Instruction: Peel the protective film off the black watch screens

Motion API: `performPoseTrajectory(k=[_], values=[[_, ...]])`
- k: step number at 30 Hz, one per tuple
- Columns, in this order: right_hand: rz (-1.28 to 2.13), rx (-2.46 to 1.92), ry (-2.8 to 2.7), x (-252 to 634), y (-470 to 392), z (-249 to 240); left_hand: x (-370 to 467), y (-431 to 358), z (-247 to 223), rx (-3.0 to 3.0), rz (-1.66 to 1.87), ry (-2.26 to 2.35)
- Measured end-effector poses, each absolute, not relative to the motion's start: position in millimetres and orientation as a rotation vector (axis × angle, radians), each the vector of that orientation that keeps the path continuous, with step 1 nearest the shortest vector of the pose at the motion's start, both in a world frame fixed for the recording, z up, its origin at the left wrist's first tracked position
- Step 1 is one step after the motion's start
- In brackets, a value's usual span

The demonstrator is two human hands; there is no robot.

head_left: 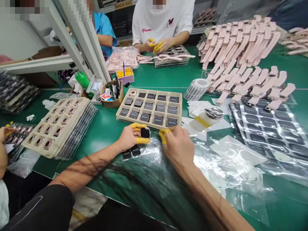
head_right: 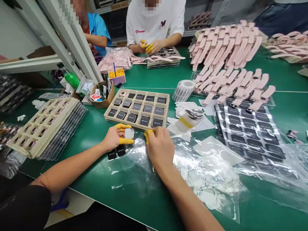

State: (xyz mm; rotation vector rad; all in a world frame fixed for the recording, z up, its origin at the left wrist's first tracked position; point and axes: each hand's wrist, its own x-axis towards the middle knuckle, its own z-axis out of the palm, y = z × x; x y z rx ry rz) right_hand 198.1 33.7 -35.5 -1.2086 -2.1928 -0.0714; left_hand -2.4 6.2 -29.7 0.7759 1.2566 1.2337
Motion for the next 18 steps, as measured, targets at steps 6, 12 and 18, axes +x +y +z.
performPoseTrajectory(k=[6, 12, 18], values=[[0.221, -0.828, -2.439, 179, 7, -40, -16, 16, -30, 0.513, 1.314, 1.033], [0.559, -0.807, -2.457, 162, 15, -62, -19, 12, -26, 0.508, 1.232, 1.01], [0.602, -0.97, -2.378, 155, 23, -62, -22, 10, -25, 0.559, 1.196, 1.019]])
